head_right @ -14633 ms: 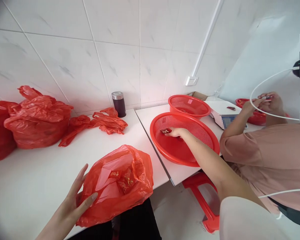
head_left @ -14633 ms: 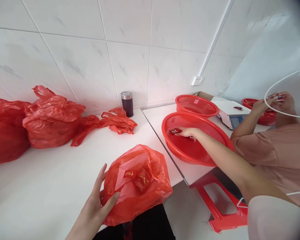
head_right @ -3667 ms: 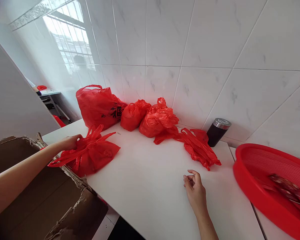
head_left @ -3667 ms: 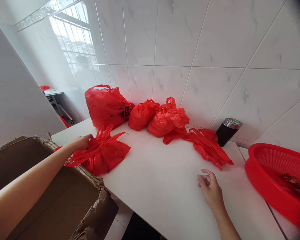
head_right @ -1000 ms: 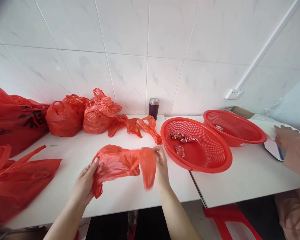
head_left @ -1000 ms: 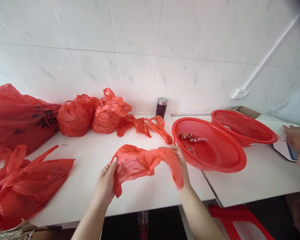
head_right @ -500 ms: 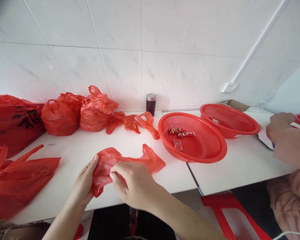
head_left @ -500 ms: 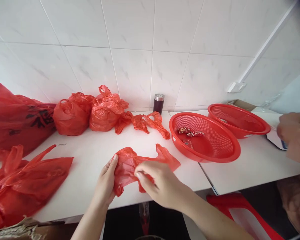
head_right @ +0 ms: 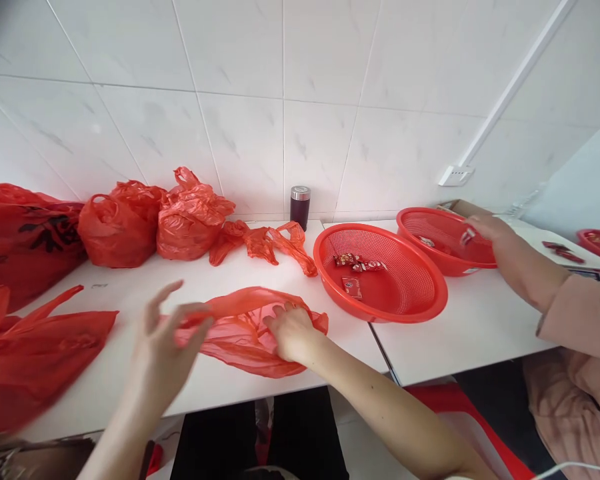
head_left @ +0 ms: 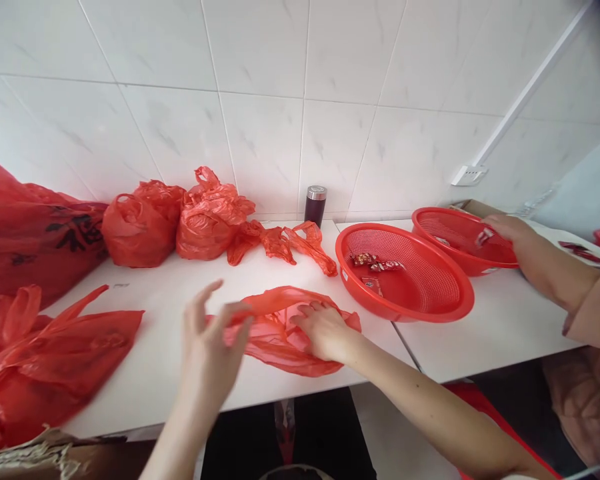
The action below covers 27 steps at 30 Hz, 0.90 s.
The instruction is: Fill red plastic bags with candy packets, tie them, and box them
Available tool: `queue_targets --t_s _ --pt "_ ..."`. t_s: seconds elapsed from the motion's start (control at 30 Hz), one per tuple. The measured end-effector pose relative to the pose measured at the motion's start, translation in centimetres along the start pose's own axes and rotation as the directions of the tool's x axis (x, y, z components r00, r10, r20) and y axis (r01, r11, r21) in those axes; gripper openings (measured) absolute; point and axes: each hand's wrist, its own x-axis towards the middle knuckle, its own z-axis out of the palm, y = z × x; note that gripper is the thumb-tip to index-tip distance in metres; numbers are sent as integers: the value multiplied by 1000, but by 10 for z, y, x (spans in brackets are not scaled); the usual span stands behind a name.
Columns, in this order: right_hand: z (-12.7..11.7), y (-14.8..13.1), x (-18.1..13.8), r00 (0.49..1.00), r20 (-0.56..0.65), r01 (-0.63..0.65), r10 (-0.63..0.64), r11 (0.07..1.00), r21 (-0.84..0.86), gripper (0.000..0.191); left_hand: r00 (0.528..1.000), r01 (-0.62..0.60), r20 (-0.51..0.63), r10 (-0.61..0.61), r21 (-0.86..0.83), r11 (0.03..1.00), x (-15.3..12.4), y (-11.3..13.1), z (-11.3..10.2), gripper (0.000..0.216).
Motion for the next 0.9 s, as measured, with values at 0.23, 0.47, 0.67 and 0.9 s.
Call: queue_targets --t_s 0.23,0.47,0.67,0.9 --pt "24 5 -9 996 -69 54 -50 997 53 66 936 1 337 -97 273 962 -5 8 67 32" --pt "46 3 -2 999 23 37 -36 998 -40 58 947 -191 306 99 286 939 -18 42 74 15" --pt "39 11 -7 998 -61 27 -19 991 130 70 914 -93 400 -65 364 927 -13 1 89 40" --pt "16 46 -17 995 92 15 -26 993 118 78 809 -70 576 -118 293 954 0 -49 47 63"
